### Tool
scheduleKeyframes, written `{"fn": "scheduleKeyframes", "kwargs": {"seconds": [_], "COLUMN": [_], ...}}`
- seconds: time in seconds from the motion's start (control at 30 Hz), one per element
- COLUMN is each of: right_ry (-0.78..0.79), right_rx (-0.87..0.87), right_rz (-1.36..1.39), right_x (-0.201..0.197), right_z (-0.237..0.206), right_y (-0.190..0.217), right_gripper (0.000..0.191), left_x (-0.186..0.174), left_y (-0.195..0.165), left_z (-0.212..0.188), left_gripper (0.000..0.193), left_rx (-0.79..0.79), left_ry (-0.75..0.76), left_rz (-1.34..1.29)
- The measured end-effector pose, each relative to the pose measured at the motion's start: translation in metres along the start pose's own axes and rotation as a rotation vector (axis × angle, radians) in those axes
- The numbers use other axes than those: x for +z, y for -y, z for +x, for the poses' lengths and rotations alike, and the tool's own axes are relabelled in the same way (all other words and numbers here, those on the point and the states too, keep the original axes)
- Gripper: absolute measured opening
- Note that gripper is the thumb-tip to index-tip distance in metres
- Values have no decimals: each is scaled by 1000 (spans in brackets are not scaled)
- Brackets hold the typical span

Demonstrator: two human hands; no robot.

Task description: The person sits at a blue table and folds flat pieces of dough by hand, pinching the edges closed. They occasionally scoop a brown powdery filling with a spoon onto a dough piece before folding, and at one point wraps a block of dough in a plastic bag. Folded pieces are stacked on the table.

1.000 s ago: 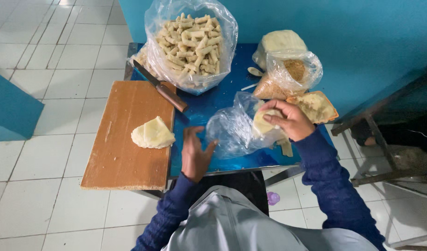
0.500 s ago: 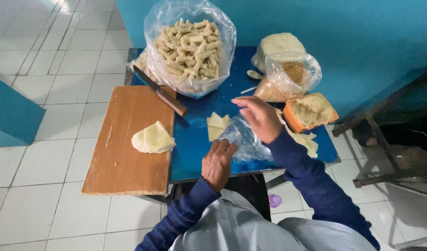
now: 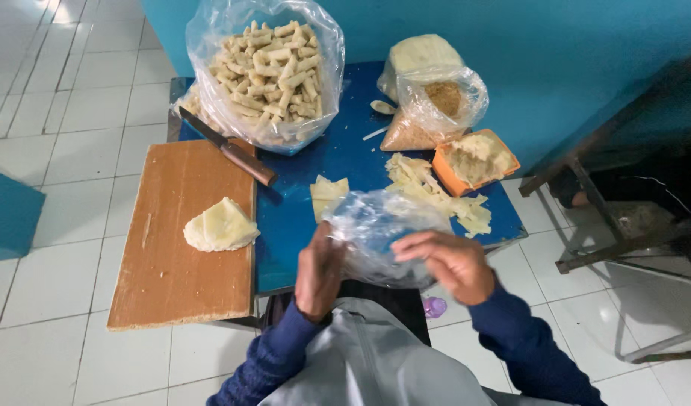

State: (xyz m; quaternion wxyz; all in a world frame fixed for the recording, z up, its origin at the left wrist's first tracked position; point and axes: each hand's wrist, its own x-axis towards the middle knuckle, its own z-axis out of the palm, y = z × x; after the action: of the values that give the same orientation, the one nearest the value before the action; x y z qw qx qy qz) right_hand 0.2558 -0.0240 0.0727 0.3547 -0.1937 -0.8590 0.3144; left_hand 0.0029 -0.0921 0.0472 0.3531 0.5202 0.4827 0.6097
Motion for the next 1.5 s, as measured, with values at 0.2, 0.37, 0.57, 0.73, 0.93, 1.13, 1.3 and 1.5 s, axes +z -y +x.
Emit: {"fn": "scheduleKeyframes", "kwargs": {"seconds": [0.2, 0.37, 0.57, 0.73, 0.93, 1.13, 1.3, 1.5], "right_ry": [-276, -215, -159, -21, -125, -639, -338, -36], "right_rx": [179, 260, 181, -135, -16, -151, 373, 523], "right_rz": [-722, -754, -174, -243, -486, -758, -1010, -840], "right_x": [-16, 19, -19, 31, -10, -67, -5, -27], "right_z": [-5, 8, 26, 37, 107, 287, 344, 354], "right_y": [-64, -88, -33, 8, -55, -162, -182, -180], "right_gripper": [39, 78, 78, 80, 49, 69, 100, 81], "left_x": [-47, -49, -22, 27, 18, -22, -76, -174], "left_y": [6, -4, -5, 16, -12, -78, -98, -76], "left_z": [-1, -6, 9, 14, 21, -28, -44, -32], "left_gripper": [25, 18, 30, 43, 45, 39, 33, 46], "left_rx": [-63, -123, -188, 13, 418, 283, 400, 186], "left_ry": [-181, -245, -119, 126, 40, -46, -517, -568], "left_rz": [-240, -340, -541, -419, 328, 355, 739, 993]}}
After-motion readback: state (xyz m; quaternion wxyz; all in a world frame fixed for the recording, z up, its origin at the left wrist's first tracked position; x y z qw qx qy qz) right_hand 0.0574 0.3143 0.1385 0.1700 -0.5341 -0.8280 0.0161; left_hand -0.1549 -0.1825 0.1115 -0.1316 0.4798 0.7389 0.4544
